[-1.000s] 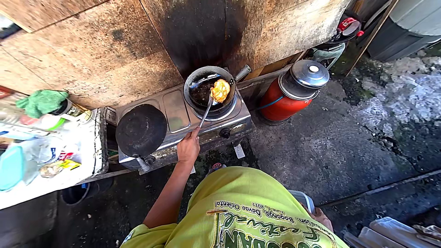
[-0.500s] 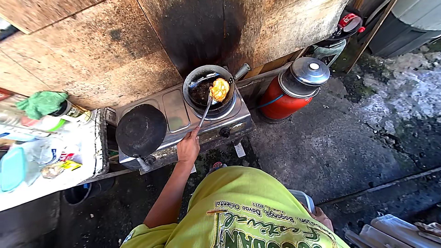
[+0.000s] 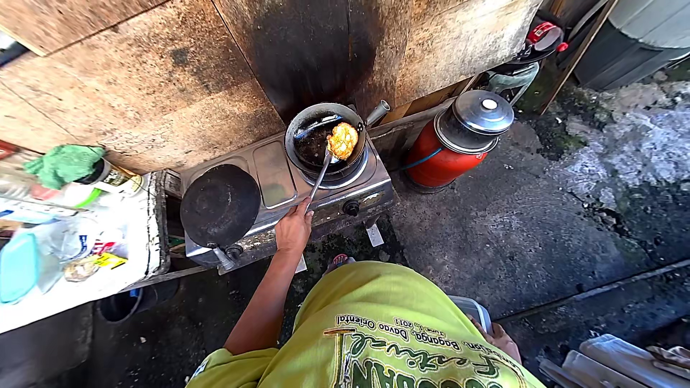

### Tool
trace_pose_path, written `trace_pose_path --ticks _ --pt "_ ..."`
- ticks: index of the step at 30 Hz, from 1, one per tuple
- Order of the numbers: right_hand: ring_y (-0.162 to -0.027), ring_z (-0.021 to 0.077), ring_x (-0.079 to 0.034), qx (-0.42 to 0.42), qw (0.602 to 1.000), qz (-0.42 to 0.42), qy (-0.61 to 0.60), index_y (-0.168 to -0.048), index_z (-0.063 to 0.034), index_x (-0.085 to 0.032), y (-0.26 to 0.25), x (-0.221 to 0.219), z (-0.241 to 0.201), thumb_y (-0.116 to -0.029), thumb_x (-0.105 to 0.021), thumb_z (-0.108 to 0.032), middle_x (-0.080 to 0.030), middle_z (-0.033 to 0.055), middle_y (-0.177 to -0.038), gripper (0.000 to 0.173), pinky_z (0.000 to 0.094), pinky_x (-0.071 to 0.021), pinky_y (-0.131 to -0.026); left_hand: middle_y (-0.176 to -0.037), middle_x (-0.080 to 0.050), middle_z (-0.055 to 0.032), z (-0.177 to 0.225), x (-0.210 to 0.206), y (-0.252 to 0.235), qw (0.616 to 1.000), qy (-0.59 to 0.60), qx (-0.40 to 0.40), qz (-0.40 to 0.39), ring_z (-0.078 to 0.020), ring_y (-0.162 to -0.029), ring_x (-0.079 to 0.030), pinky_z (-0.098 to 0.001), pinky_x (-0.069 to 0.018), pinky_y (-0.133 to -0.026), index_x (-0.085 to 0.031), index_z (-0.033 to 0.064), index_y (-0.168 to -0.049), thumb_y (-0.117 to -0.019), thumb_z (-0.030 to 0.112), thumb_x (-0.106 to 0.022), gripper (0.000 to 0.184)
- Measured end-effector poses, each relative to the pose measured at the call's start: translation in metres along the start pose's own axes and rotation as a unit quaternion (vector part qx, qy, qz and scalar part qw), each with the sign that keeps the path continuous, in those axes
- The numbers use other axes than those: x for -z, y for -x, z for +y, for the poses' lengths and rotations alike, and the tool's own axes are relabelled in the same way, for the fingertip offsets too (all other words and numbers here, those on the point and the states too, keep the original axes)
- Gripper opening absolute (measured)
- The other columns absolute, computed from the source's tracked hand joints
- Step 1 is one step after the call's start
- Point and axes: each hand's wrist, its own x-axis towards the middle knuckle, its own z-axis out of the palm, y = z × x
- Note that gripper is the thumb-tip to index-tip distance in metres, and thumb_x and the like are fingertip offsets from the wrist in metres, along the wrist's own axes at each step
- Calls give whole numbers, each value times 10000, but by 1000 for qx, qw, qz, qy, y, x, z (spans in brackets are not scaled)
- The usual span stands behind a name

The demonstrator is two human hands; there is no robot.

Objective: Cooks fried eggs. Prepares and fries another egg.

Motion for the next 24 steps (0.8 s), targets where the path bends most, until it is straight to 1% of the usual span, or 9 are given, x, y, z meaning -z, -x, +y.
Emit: trace_pose_path --ticks 2,4,8,12,16,18,21,23,24 --pt "-1208 516 -610 -2 1000 3 0 -1355 64 -581 0 -1 1 -948 -703 -541 -649 365 -1226 740 683 -437 -1029 -1244 -723 -171 -1 -1 -2 1000 7 0 8 -401 -1047 -724 -574 -548 -898 -626 186 -1437 -1064 295 -586 391" --pt "-1212 518 -608 -4 1000 2 5 -1366 61 -574 1 0 1 -948 -695 -555 -649 364 -1228 755 681 -438 -1032 -1257 -718 -170 -1 0 -4 1000 9 8 1 -396 -1063 -720 -570 -543 -918 -610 174 -1452 -1074 316 -566 407" --pt "-1209 517 -611 -8 1000 -4 12 -1367 55 -575 1 1 2 -954 -679 -567 -651 360 -1228 754 680 -442 -1028 -1278 -703 -178 4 7 -8 998 22 42 -39 -383 -1124 -698 -565 -518 -980 -590 134 -1462 -1074 294 -566 420" --pt "-1208 511 -614 -8 1000 -2 13 -1354 55 -586 -2 0 4 -946 -686 -574 -654 357 -1224 756 673 -445 -1029 -1214 -718 -177 7 18 -17 991 60 82 -86 -371 -1138 -681 -574 -491 -1008 -622 113 -1401 -1055 273 -607 382" --pt "-1214 507 -613 -5 1000 -2 14 -1363 54 -579 -7 0 3 -944 -681 -586 -653 354 -1231 772 668 -448 -1031 -1183 -722 -162 3 23 -27 984 93 100 -118 -352 -1130 -677 -567 -488 -1014 -607 77 -1383 -1033 243 -646 390" --pt "-1216 510 -610 -1 1000 -1 14 -1357 58 -582 -7 1 2 -947 -682 -577 -653 356 -1228 761 673 -444 -1032 -1139 -727 -158 1 22 -32 977 129 104 -133 -314 -1059 -702 -521 -520 -988 -590 45 -1367 -1019 195 -665 386" --pt "-1208 518 -611 5 1000 -2 16 -1360 64 -578 -4 2 -3 -945 -684 -581 -648 365 -1229 775 683 -443 -1028 -1076 -714 -159 1 21 -38 956 210 129 -162 -219 -856 -744 -388 -615 -835 -535 18 -1366 -1026 129 -647 375" --pt "-1211 517 -610 4 1000 -1 14 -1363 61 -577 -5 2 -3 -943 -686 -584 -645 367 -1233 777 679 -444 -1030 -1048 -691 -155 2 21 -42 947 232 138 -175 -188 -764 -727 -347 -619 -752 -508 17 -1367 -1034 129 -635 373" --pt "-1208 516 -611 4 1000 2 13 -1358 61 -580 -5 2 -3 -943 -687 -580 -647 366 -1230 772 680 -444 -1030 -1040 -679 -152 2 21 -43 947 231 136 -178 -185 -745 -709 -348 -609 -738 -504 17 -1366 -1035 130 -633 372"
